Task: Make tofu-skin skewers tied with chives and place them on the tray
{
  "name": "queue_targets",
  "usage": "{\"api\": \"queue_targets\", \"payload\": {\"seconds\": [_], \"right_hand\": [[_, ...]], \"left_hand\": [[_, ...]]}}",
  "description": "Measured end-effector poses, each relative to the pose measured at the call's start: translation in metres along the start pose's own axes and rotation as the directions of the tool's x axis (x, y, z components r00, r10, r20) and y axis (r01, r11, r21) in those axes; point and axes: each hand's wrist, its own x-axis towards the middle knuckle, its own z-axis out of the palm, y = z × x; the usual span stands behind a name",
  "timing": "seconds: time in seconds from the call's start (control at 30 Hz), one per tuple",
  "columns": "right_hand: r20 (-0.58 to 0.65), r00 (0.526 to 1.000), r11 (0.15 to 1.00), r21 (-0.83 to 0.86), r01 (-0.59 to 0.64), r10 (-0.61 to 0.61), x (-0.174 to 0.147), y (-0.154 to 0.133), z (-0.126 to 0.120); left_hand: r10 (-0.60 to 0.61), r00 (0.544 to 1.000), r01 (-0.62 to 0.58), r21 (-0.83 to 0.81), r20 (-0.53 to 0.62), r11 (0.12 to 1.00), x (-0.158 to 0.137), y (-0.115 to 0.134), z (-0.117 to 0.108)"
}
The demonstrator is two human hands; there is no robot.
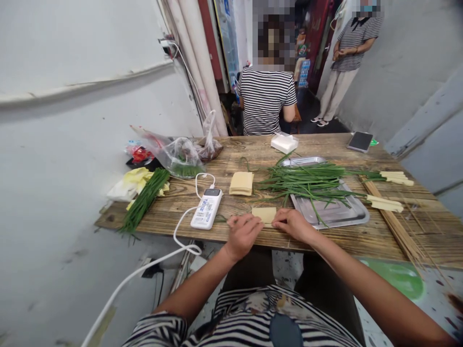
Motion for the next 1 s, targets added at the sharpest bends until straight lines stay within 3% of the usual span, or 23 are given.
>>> {"api": "queue_targets", "payload": {"seconds": [0.07, 0.13, 0.5, 0.73, 0.87, 1.0], "right_hand": [[0.010, 1.000, 1.000, -0.008, -0.002, 0.002, 0.001, 0.001, -0.001], [0.019, 1.000, 1.000, -0.016, -0.006, 0.006, 0.002, 0.002, -0.001], [0.046, 0.999, 1.000, 0.007, 0.001, -0.001, 0.004, 0.004, -0.002], [0.051, 0.999, 1.000, 0.002, 0.011, -0.011, 0.003, 0.004, -0.002], [-0.077, 0.992, 0.975, -0.208, 0.085, -0.102, -0.008, -0.008, 0.004], [-0.085, 0.954, 0.826, -0.526, 0.203, -0.289, -0.020, -0.019, 0.016]], "left_hand": [[0.145, 0.989, -0.145, 0.006, 0.007, 0.989, -0.006, 0.001, 0.002], [0.196, 0.980, -0.196, 0.003, 0.027, 0.981, -0.008, 0.002, 0.004], [0.114, 0.984, -0.125, 0.075, 0.135, 0.989, -0.003, 0.003, 0.011], [0.081, 0.970, -0.080, -0.016, 0.228, 0.997, 0.007, 0.000, 0.010], [0.051, 0.966, -0.041, -0.043, 0.255, 0.998, 0.012, 0.000, 0.006], [0.012, 0.957, 0.005, -0.059, 0.290, 0.998, 0.019, 0.003, 0.002]]}}
